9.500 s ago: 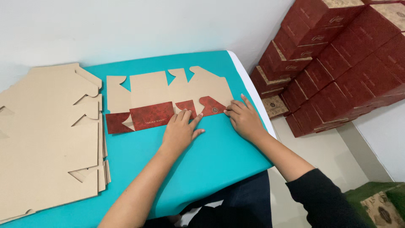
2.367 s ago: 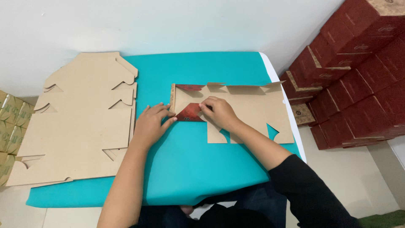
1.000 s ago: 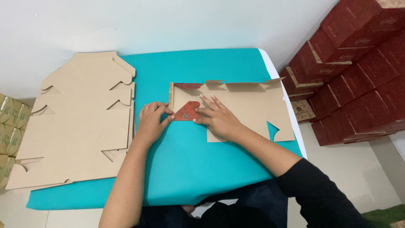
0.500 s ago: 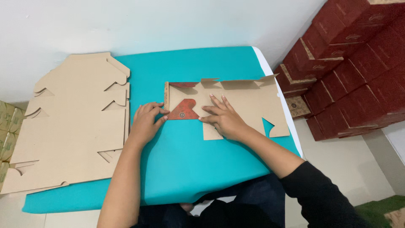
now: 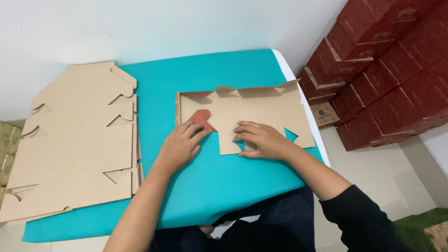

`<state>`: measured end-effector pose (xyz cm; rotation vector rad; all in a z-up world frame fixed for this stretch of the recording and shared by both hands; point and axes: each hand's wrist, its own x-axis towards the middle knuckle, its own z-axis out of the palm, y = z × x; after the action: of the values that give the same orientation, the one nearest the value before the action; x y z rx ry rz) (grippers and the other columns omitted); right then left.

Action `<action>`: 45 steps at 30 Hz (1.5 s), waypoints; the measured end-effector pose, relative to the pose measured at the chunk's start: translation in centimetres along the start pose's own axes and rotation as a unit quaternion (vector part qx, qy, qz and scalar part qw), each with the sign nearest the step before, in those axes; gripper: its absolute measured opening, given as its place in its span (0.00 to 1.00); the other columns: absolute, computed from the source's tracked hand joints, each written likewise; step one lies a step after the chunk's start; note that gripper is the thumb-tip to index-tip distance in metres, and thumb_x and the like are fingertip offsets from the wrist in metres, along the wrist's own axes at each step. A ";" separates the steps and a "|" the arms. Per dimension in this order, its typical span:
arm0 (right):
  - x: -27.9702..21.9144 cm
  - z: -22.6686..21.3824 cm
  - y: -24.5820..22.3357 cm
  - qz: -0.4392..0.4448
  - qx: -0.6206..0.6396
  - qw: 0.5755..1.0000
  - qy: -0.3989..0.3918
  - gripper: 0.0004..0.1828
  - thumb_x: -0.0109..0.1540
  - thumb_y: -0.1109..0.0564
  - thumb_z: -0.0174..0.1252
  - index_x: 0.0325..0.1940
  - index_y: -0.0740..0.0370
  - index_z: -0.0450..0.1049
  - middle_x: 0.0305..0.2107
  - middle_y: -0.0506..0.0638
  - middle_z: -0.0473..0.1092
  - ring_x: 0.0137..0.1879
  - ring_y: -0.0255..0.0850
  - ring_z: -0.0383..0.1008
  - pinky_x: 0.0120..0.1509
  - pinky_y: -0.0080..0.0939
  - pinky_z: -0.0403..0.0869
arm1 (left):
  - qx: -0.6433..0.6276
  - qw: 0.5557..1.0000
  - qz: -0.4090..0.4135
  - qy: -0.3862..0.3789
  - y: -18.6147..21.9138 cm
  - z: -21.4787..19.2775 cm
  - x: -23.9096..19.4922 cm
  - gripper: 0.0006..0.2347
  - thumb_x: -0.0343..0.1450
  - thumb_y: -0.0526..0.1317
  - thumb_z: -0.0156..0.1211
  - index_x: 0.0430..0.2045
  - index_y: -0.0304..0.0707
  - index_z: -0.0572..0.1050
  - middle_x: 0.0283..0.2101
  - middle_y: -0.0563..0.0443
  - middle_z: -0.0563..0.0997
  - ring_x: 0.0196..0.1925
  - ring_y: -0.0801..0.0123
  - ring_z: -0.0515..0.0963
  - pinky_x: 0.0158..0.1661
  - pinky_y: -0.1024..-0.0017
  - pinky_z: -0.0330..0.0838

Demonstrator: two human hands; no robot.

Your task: The person assembles a flat cardboard piece into a box by folding the sides and tucking the flaps into slots. The person handles the cardboard piece by hand, folding it into shape and securing the flaps to form a finished box.

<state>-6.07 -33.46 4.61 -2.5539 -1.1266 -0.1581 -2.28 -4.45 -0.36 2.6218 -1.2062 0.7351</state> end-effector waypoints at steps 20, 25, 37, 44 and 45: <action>5.1 1.1 6.2 0.222 0.134 0.963 0.073 0.04 0.61 0.56 0.55 0.38 0.55 0.75 0.33 0.47 0.72 0.45 0.42 0.72 0.52 0.43 0.69 | 0.069 0.996 -0.046 -0.035 1.8 2.2 0.4 0.22 0.62 0.50 0.43 0.53 0.64 0.65 0.40 0.53 0.69 0.49 0.61 0.71 0.51 0.60 0.70; 6.2 2.5 7.2 0.226 0.109 0.966 0.065 0.06 0.60 0.57 0.56 0.37 0.60 0.75 0.31 0.54 0.72 0.43 0.50 0.71 0.49 0.48 0.70 | 0.061 0.996 -0.046 -0.050 2.6 1.0 1.3 0.24 0.63 0.49 0.41 0.57 0.69 0.64 0.39 0.50 0.69 0.47 0.57 0.71 0.53 0.55 0.69; 4.1 2.9 3.8 0.105 -0.152 0.973 0.141 0.08 0.63 0.54 0.52 0.44 0.58 0.68 0.39 0.52 0.65 0.48 0.49 0.68 0.50 0.46 0.69 | 0.066 0.992 -0.079 -0.079 2.8 2.6 1.4 0.20 0.63 0.51 0.44 0.50 0.70 0.69 0.36 0.50 0.66 0.46 0.54 0.70 0.53 0.51 0.69; 2.4 3.0 2.4 0.083 -0.210 0.961 0.161 0.22 0.60 0.54 0.54 0.59 0.57 0.66 0.53 0.54 0.62 0.64 0.54 0.56 0.64 0.54 0.60 | 0.060 0.992 -0.084 -0.075 3.1 2.1 1.5 0.19 0.63 0.50 0.43 0.49 0.68 0.69 0.36 0.50 0.66 0.45 0.54 0.70 0.52 0.51 0.70; 2.2 3.2 2.5 0.096 -0.197 0.963 0.155 0.22 0.60 0.55 0.54 0.59 0.57 0.66 0.55 0.54 0.62 0.67 0.55 0.54 0.66 0.56 0.58 | 0.061 0.992 -0.085 -0.070 3.2 2.1 1.5 0.18 0.64 0.50 0.43 0.49 0.67 0.70 0.36 0.50 0.66 0.45 0.54 0.70 0.52 0.52 0.70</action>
<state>-2.86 -32.35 1.43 -2.8240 -0.7844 -0.7745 -3.05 -8.29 -1.56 2.8744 -0.9832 0.6209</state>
